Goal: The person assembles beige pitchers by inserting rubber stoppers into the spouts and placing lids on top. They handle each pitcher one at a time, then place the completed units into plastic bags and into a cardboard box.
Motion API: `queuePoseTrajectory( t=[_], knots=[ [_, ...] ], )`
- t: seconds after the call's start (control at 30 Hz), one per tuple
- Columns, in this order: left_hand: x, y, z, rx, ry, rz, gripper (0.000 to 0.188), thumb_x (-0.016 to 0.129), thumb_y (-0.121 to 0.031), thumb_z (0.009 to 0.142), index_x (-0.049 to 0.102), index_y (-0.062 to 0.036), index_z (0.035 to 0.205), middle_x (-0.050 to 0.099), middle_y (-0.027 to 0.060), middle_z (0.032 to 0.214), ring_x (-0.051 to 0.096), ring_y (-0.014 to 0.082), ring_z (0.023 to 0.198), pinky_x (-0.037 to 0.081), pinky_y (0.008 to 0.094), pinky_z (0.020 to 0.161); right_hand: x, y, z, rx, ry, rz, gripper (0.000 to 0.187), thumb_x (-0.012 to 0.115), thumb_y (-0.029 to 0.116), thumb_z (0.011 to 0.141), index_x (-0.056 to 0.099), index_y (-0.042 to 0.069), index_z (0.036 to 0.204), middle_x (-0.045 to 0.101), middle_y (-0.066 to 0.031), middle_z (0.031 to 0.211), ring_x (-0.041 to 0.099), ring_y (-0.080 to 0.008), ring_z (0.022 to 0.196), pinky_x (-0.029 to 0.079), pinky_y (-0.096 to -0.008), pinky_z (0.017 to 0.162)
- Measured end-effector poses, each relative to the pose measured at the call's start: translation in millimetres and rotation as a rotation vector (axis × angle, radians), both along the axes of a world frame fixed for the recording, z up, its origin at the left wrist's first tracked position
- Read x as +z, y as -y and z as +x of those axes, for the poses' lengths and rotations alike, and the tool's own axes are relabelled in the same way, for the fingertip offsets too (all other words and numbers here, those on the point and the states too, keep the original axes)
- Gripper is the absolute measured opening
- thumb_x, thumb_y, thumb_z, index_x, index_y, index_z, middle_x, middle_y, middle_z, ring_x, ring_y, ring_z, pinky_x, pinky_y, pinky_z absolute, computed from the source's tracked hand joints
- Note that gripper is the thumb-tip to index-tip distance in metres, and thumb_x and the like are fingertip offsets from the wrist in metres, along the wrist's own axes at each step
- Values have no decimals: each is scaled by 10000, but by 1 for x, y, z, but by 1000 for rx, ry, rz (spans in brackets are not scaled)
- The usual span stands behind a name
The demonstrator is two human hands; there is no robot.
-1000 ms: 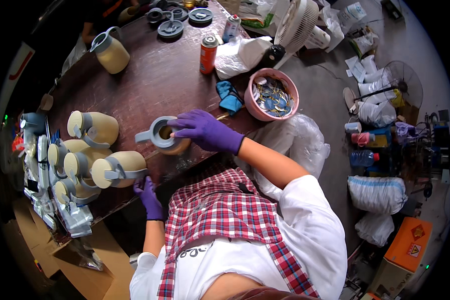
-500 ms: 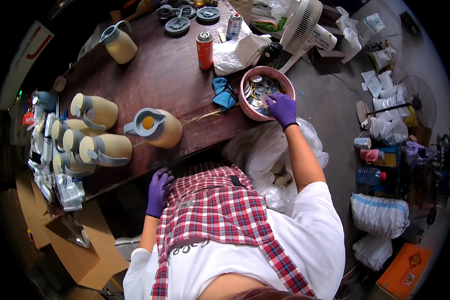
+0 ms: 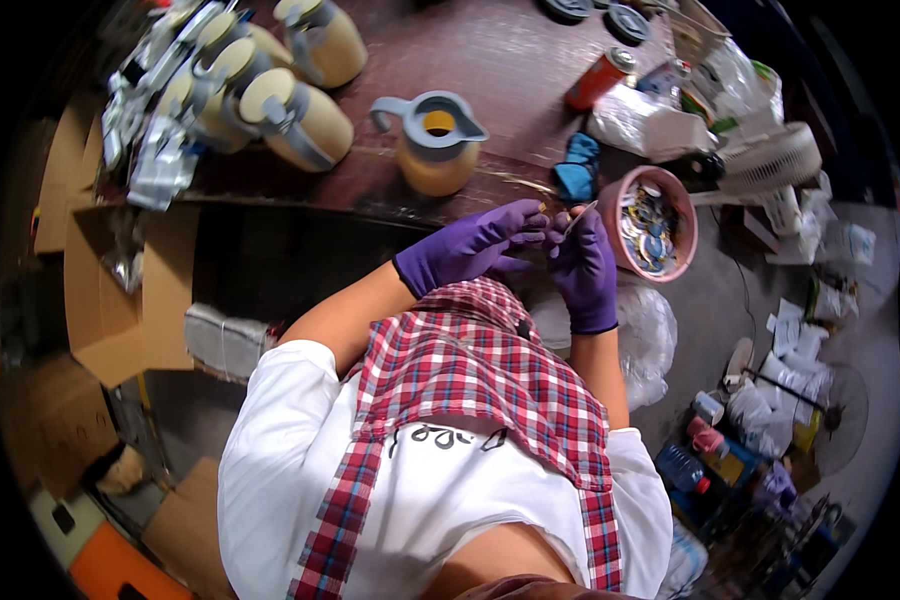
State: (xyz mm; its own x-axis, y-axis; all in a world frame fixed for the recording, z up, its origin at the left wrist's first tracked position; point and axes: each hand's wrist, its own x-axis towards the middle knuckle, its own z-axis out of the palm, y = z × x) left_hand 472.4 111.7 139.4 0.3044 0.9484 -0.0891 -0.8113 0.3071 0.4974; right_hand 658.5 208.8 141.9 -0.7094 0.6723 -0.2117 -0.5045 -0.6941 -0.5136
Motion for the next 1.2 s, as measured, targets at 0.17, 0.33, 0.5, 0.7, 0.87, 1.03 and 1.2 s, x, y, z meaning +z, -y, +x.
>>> queuePoseTrajectory(
  t=[0.17, 0.33, 0.5, 0.7, 0.87, 1.03, 1.2],
  knots=[
    [-22, 40, -31, 135, -209, -125, 469, 613, -191, 1004, 447, -22, 1408, 594, 72, 1199, 604, 190, 1117, 506, 353, 988, -11, 43, -52, 193, 41, 1, 270, 479, 296, 1076, 520, 43, 1162, 574, -76, 987, 557, -156, 853, 455, -267, 737],
    [-83, 92, -88, 398, -3, -454, 220, 573, -215, 1032, 575, -39, 1164, 642, 96, 1089, 648, 237, 1022, 549, 400, 958, -73, 63, -103, 227, 289, -109, 255, 524, 306, 1062, 500, 62, 1134, 636, -93, 1069, 614, -171, 849, 509, -297, 737],
    [-149, 80, -185, 677, -779, -178, 136, 619, -173, 978, 602, -72, 1066, 607, 126, 1160, 588, 304, 1106, 492, 451, 989, -124, 94, -152, -64, 806, 1154, 199, 639, 170, 966, 682, 27, 1097, 689, -127, 1023, 665, -270, 918, 517, -361, 824],
    [-79, 3, -205, 948, -1807, 290, 167, 642, -145, 914, 596, -41, 1037, 514, 177, 1398, 472, 356, 1284, 346, 450, 1106, -95, 82, -204, -76, 871, 1297, 235, 637, 182, 930, 685, 90, 1140, 681, -158, 1032, 630, -382, 965, 499, -426, 842],
    [-81, 29, -190, 593, -1269, 251, 227, 665, -162, 915, 602, -35, 1092, 546, 157, 1299, 496, 280, 1209, 368, 397, 1064, -102, 72, -174, -289, 978, 1042, 245, 616, 146, 952, 645, 27, 1164, 659, -150, 1113, 647, -321, 1044, 487, -344, 927],
    [-137, 79, -171, 461, -1483, 310, 231, 609, -207, 975, 586, -37, 1130, 587, 71, 1150, 570, 202, 1078, 433, 320, 991, -123, 76, -147, -312, 1045, 699, 232, 561, 164, 1019, 639, 4, 1169, 679, -77, 1086, 637, -188, 1021, 489, -315, 914],
    [-165, 45, -194, 152, -230, -598, 198, 566, -201, 1010, 584, -56, 1144, 625, 50, 1058, 627, 164, 971, 526, 289, 846, -166, 83, -155, -447, 855, -23, 210, 571, 155, 1015, 654, 8, 1139, 677, -27, 1006, 595, -98, 853, 484, -256, 789]
  ],
)
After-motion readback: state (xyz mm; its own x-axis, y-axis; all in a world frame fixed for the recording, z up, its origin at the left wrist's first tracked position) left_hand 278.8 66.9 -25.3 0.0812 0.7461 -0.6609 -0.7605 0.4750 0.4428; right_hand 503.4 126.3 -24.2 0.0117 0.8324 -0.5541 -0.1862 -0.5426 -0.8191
